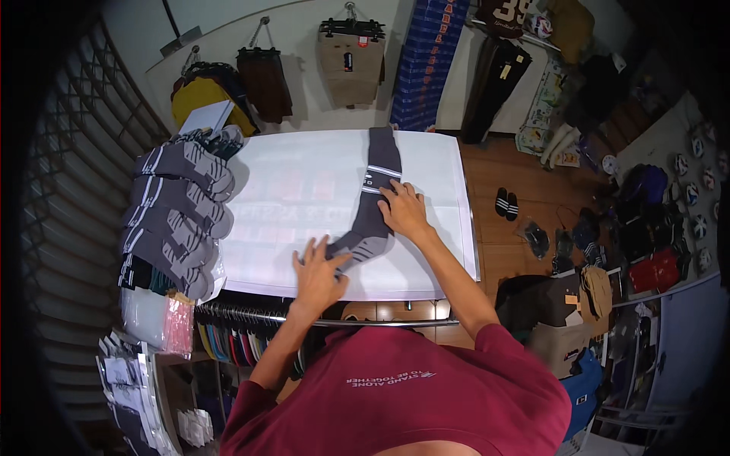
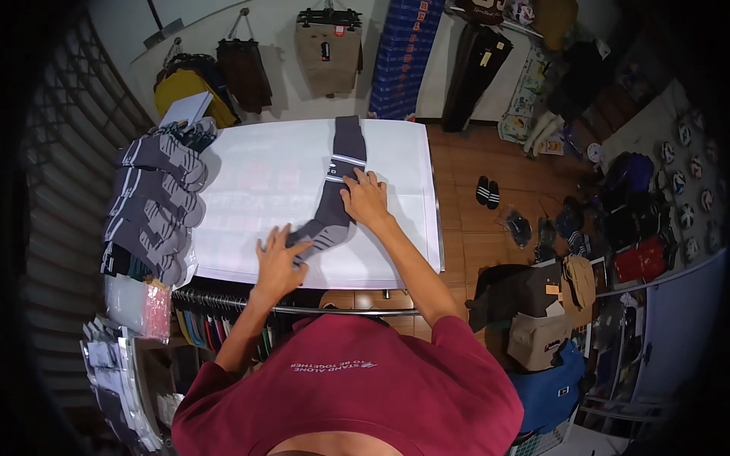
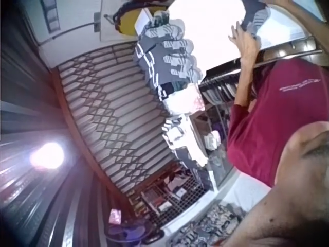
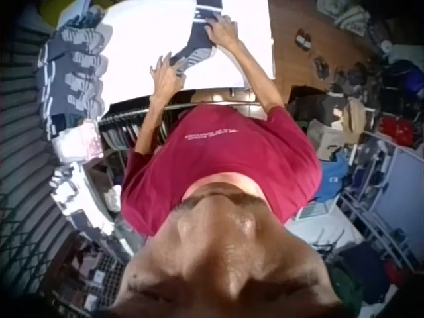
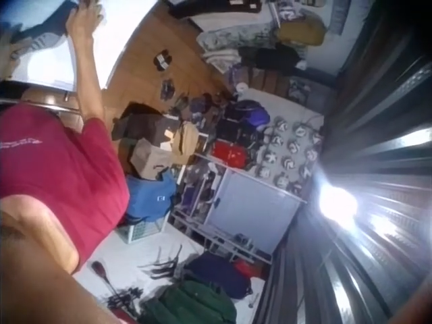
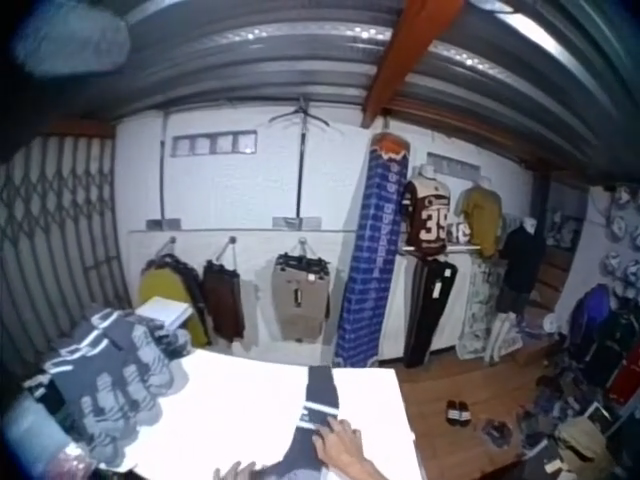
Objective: Folding and placing socks into plastic packaging bags.
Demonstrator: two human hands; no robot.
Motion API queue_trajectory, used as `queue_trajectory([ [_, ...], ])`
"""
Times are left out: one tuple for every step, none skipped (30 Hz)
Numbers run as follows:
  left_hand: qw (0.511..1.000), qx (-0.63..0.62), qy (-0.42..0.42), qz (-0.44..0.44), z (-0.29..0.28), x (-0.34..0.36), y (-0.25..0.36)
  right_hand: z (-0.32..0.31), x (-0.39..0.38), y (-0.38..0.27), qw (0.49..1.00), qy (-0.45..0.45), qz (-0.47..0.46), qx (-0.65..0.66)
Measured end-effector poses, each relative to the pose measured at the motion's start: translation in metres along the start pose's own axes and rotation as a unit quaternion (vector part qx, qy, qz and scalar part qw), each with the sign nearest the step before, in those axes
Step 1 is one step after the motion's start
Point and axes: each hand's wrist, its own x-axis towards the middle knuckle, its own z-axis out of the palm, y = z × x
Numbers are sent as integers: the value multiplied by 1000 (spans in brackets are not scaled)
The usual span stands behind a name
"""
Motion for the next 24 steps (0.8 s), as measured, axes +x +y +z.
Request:
queue_trajectory([
  [999, 22, 20, -14, -1, 0, -12, 0, -7, -4, 1000, 13, 20, -13],
  [998, 29, 34, -35, -2, 4, -23, 0, -13, -6, 1000, 15, 21, -13],
  [997, 36, 47, -55, -3, 8, -35, 3, -19, -9, 999, 24, 29, -19],
  [995, 31, 63, -71, -6, 13, -46, 7, -26, -12, 998, 33, 38, -26],
  [993, 25, 79, -87, -8, 17, -57, 6, -34, -19, 998, 34, 41, -26],
  [990, 24, 96, -99, -8, 23, -68, 0, -43, -28, 998, 37, 40, -37],
  [989, 13, 109, -101, -7, 29, -80, -2, -51, -35, 997, 39, 39, -48],
  [986, 9, 111, -122, -10, 36, -81, 0, -60, -36, 997, 35, 38, -54],
  [983, 9, 114, -146, -16, 41, -84, 0, -68, -42, 997, 37, 43, -54],
  [984, 9, 111, -142, -14, 47, -95, -1, -76, -47, 999, 34, 31, -28],
  [980, -52, 143, -125, -9, 50, -113, -5, -80, -54, 999, 30, 16, -1],
  [972, -115, 174, -106, -6, 53, -122, -12, -82, -55, 999, -2, 23, 46],
  [973, -114, 171, -105, 0, 54, -130, -16, -82, -54, 999, -2, 26, 47],
  [967, -120, 200, -105, 4, 57, -133, -21, -82, -49, 996, 38, 46, 67],
  [960, -127, 228, -104, 5, 60, -133, -25, -80, -41, 991, 79, 68, 87],
  [960, -127, 226, -101, 8, 62, -132, -26, -76, -29, 985, 134, 96, 57],
  [953, -138, 248, -103, 9, 64, -125, -27, -71, -12, 974, 189, 120, 32],
  [945, -149, 271, -106, 10, 64, -122, -28, -66, 3, 962, 227, 154, -17],
  [945, -150, 270, -105, 12, 65, -122, -31, -60, 20, 961, 226, 155, -19],
  [937, -166, 292, -94, 14, 66, -125, -33, -54, 36, 959, 197, 203, -20],
  [928, -182, 313, -85, 14, 65, -126, -38, -49, 44, 954, 166, 250, -22],
  [928, -182, 313, -87, 15, 64, -127, -41, -47, 50, 954, 164, 248, -23],
  [927, -180, 315, -92, 15, 63, -127, -49, -43, 50, 954, 111, 278, -9],
  [927, -177, 318, -97, 15, 63, -127, -53, -38, 50, 950, 58, 306, 5],
])
